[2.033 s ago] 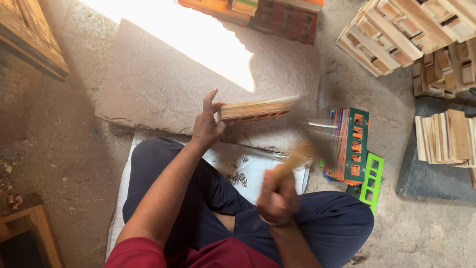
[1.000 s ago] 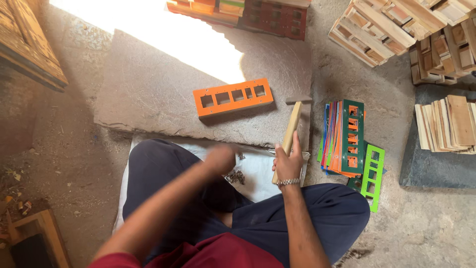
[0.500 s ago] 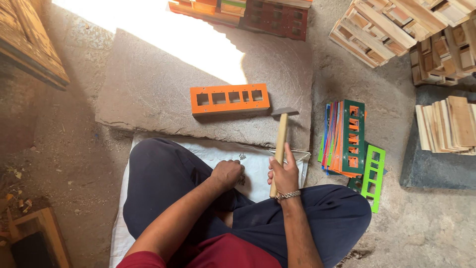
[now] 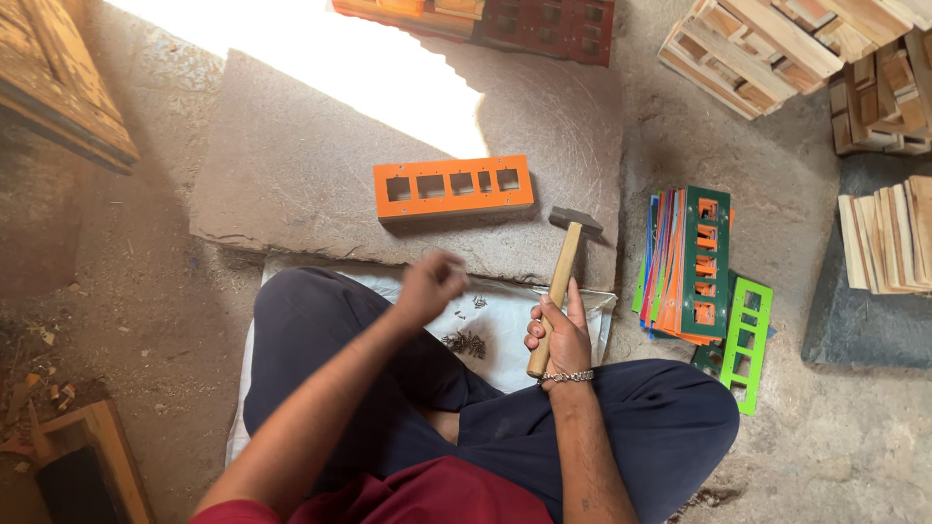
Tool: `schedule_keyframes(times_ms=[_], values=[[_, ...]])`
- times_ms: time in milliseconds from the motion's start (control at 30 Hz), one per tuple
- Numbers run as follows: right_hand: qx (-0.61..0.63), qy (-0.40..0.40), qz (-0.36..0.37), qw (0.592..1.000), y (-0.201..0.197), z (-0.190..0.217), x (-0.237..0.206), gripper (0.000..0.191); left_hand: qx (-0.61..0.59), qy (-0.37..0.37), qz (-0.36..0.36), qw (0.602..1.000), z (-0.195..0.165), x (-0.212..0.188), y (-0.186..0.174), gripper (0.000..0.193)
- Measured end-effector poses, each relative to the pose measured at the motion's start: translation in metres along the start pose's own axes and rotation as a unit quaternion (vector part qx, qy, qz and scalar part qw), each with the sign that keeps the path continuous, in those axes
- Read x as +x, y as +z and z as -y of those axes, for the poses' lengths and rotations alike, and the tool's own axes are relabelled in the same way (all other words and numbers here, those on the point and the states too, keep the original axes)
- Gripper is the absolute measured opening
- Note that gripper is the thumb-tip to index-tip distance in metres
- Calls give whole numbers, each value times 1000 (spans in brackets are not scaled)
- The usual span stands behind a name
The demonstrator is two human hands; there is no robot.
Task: The person sits on the floor and assembles small wooden frames by inserting nails into pre-drilled holes and hammering them in. They handle red, orange, and green frames, pick up nails, and use a hammer to secure the nails. Completed frames are stacked nearby.
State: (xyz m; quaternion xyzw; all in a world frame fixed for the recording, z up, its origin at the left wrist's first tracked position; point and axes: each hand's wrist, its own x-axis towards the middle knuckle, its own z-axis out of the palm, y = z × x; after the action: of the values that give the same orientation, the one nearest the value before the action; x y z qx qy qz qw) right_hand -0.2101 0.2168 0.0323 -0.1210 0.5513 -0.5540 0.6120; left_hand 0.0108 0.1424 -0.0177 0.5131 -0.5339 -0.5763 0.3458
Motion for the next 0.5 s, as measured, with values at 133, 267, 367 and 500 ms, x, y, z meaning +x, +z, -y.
schedule_keyframes(times_ms=[133, 267, 367, 500], values=[[3, -1, -1, 1000, 1, -2, 2, 75, -34, -45, -91, 994, -28, 32, -53, 14], [8, 5, -4, 1000, 2, -3, 1, 75, -32, -37, -149, 988, -56, 53, -92, 15], [9, 2, -1, 1000, 3, -3, 0, 76, 70, -25, -173, 982, -63, 67, -104, 17], [-2, 1, 0, 1000, 4, -2, -3, 76, 272, 123, -183, 937, -54, 87, -110, 15]])
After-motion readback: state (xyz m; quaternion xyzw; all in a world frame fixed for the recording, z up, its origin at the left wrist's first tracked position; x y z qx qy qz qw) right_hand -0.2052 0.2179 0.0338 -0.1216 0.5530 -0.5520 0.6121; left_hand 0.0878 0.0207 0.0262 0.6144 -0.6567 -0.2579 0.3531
